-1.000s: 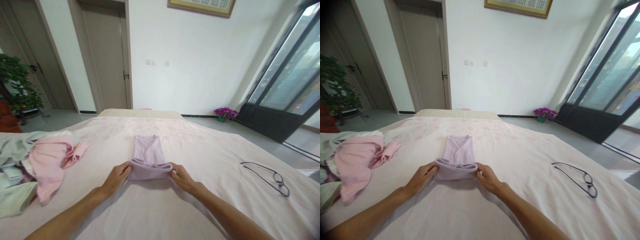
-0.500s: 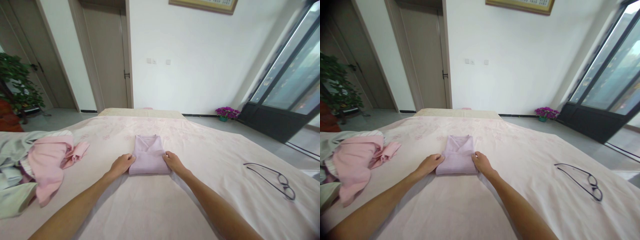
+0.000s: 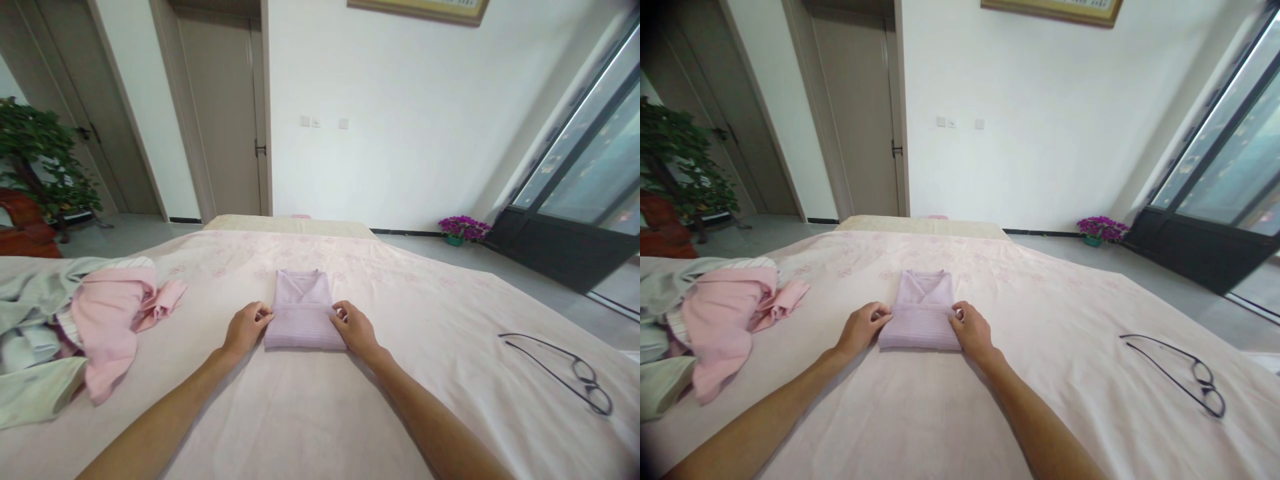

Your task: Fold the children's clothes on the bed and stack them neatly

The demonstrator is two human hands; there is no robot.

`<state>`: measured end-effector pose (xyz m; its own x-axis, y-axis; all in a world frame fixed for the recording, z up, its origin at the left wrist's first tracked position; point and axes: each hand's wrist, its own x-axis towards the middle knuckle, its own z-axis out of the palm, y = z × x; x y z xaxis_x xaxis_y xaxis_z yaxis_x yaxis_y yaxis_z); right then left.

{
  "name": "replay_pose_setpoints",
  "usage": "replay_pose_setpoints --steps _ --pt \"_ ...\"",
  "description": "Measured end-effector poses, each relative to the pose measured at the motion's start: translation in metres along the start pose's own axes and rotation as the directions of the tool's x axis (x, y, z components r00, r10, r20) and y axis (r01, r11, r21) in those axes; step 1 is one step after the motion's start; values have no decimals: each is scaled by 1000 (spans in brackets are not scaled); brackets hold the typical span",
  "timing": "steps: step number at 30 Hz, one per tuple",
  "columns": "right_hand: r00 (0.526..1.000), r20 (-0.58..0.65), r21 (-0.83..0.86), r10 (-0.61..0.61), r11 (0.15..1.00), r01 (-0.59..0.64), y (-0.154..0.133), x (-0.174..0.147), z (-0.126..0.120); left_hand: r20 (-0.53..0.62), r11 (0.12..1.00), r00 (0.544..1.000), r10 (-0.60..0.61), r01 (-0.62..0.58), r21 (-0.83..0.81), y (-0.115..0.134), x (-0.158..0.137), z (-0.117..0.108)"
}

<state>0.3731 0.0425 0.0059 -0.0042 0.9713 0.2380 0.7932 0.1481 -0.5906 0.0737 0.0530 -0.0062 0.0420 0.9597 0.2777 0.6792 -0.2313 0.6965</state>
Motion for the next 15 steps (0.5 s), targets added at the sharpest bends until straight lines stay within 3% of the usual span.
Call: replay_pose_setpoints --steps 15 --pt "993 -61 160 103 983 -92 9 -1 6 69 973 976 -208 199 117 17 3 -4"
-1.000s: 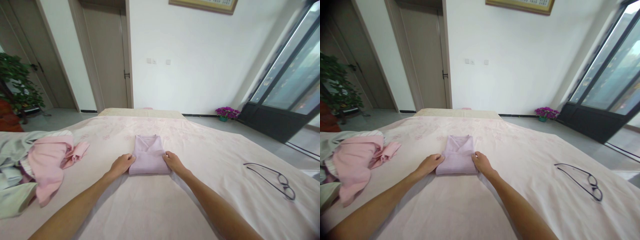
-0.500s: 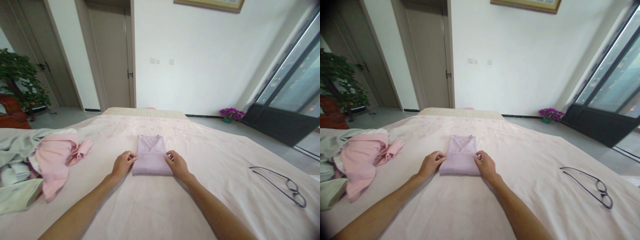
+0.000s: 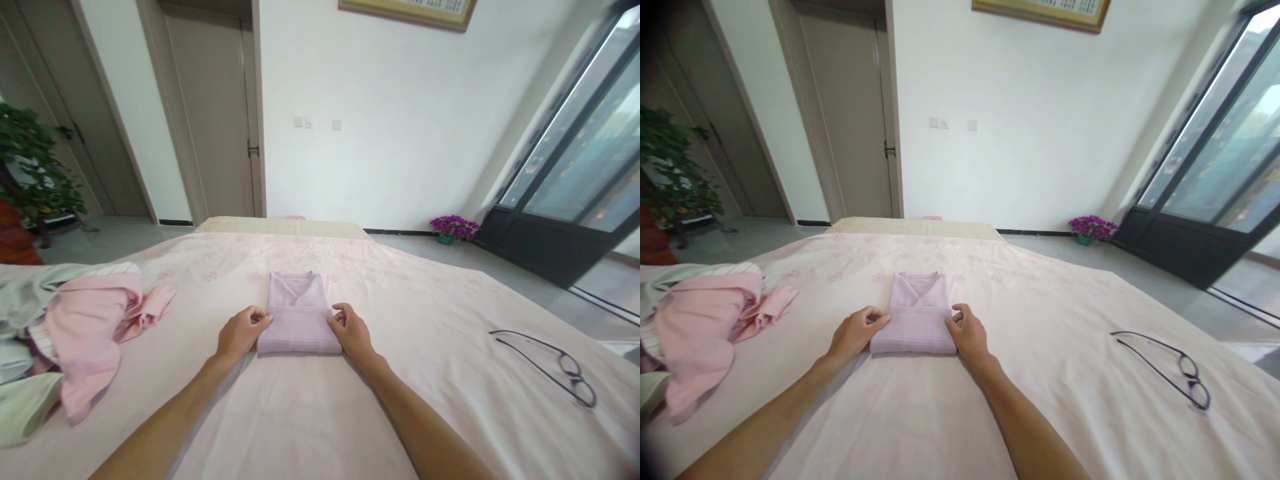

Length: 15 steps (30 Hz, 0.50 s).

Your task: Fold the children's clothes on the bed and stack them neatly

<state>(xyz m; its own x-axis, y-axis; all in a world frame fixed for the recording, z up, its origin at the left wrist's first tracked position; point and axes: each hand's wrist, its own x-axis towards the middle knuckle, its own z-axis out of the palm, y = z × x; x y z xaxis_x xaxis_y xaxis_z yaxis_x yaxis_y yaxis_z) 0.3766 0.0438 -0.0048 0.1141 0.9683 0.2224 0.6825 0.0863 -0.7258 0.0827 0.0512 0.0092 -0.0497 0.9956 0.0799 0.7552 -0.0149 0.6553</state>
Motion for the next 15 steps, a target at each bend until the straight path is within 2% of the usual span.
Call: replay_pose_setpoints --steps 7,12,15 --pt "999 -33 -1 6 1000 -6 -1 0 0 -92 969 987 133 -110 221 7 -5 1" --pt "998 -19 -48 63 997 -64 -9 2 -3 -50 958 993 107 -90 271 12 -4 -2" --pt "998 -29 -109 56 992 -59 -15 2 -2 -34 958 997 62 -50 284 17 -3 -3"
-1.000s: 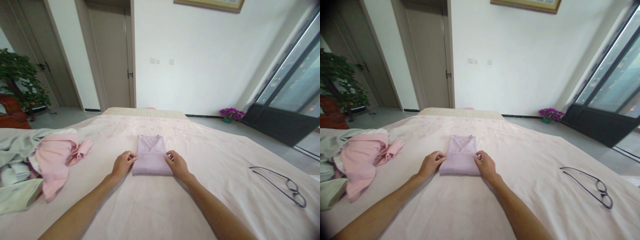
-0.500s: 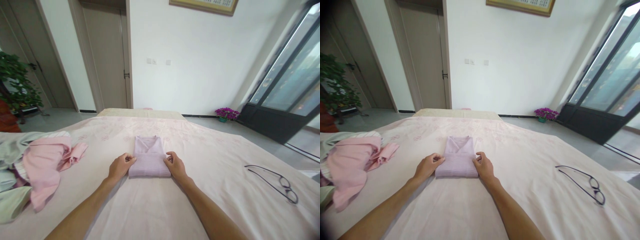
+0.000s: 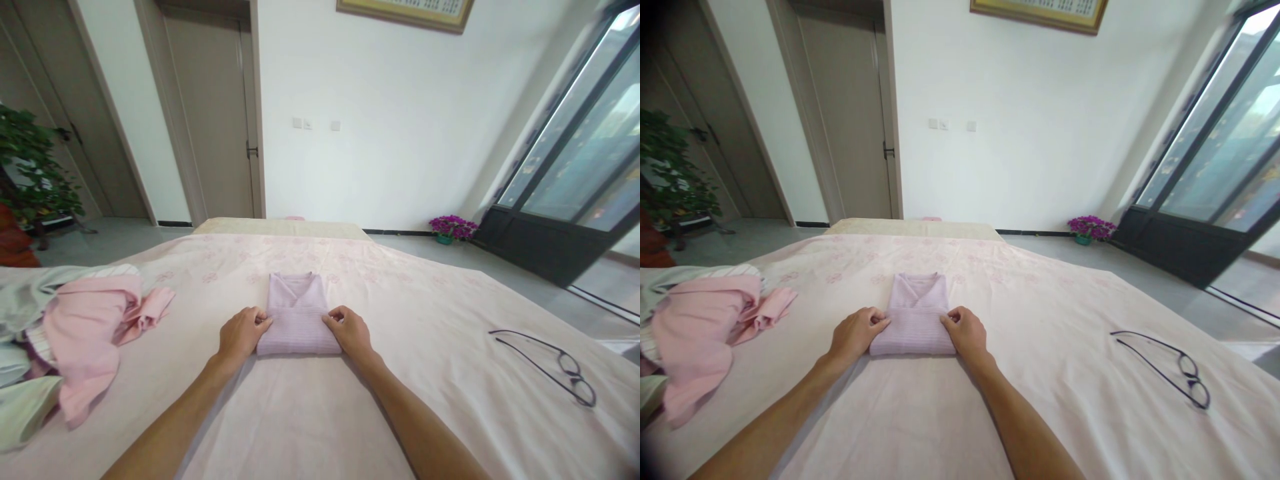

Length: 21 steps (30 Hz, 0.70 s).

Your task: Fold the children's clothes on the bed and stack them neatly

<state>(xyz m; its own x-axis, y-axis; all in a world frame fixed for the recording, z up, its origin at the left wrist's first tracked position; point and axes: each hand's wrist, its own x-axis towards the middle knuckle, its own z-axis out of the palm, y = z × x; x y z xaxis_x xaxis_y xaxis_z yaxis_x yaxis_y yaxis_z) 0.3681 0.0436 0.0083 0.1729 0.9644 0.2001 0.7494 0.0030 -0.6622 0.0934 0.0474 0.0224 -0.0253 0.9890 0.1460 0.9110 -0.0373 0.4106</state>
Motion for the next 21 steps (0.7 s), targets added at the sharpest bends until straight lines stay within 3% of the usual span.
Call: replay_pose_setpoints --steps 7,10,14,21 --pt "998 -30 -117 -51 992 47 -9 -4 -2 -34 999 999 -17 18 35 8 -3 -5" --pt "997 -34 -142 -71 988 65 -12 -5 -5 -64 998 997 -37 33 -49 7 -2 -8" --pt "995 5 -185 -96 978 95 -18 -3 -10 -16 983 996 -83 80 -163 6 2 -10" --pt "990 41 -299 -132 944 139 -28 1 -5 13 997 999 -47 47 -65 19 5 -4"
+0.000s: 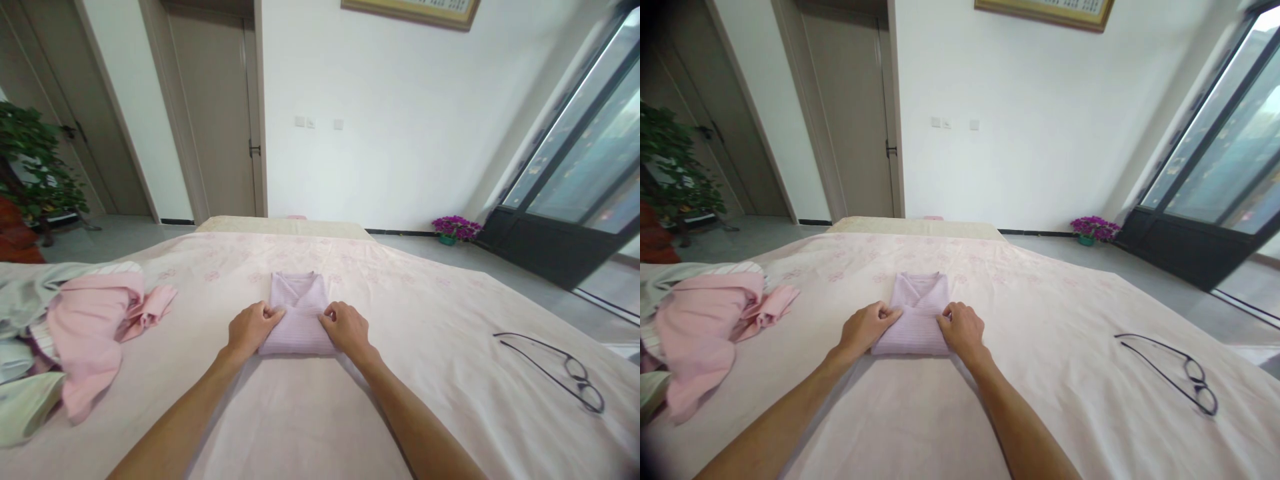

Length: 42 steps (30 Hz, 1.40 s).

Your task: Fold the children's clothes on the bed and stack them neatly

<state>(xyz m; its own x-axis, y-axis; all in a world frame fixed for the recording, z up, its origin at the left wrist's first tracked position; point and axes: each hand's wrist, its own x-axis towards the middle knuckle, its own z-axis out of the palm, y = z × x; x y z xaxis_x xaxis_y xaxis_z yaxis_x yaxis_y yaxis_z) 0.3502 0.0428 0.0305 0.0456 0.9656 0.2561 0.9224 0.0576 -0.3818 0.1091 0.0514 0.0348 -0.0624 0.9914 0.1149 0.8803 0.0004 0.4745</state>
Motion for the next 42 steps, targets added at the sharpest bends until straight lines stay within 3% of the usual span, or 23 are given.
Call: replay_pose_setpoints --steps 6,14,16,19,21,23,25,29,31,33,36,38,42 --pt "997 -66 63 -42 997 46 -3 -4 -5 -59 1000 998 -1 2 19 8 -1 -3" --pt "995 -24 247 99 965 -90 -2 0 -3 -105 990 994 -21 6 -141 6 -2 -4" --pt "994 -8 381 108 920 -97 1 4 3 -95 967 994 -44 18 -254 3 1 1" --pt "991 60 616 118 777 -130 5 7 12 -35 908 998 -58 39 -417 -4 6 9" --pt "987 121 723 102 673 -158 6 8 16 16 888 999 -42 45 -458 -7 8 13" --pt "985 158 759 75 629 -170 7 8 19 49 899 998 -28 47 -435 -9 8 14" --pt "986 154 720 63 676 -156 11 9 21 62 930 998 -24 45 -364 -11 7 15" --pt "1000 13 474 19 880 -23 20 8 21 -37 968 997 67 -74 -239 -13 5 13" --pt "998 -17 378 -65 923 66 23 5 16 -74 947 973 219 -230 -223 -17 5 11" --pt "983 21 331 -183 929 166 25 3 8 -47 893 917 395 -396 -215 -23 5 7" --pt "913 117 293 -392 892 345 32 -2 -6 40 806 814 580 -567 -168 -37 4 -1" --pt "851 169 267 -498 854 447 38 -4 -15 98 767 761 641 -631 -116 -46 2 -7" --pt "757 246 241 -605 795 557 51 -8 -27 253 730 698 670 -681 -52 -58 3 -20"
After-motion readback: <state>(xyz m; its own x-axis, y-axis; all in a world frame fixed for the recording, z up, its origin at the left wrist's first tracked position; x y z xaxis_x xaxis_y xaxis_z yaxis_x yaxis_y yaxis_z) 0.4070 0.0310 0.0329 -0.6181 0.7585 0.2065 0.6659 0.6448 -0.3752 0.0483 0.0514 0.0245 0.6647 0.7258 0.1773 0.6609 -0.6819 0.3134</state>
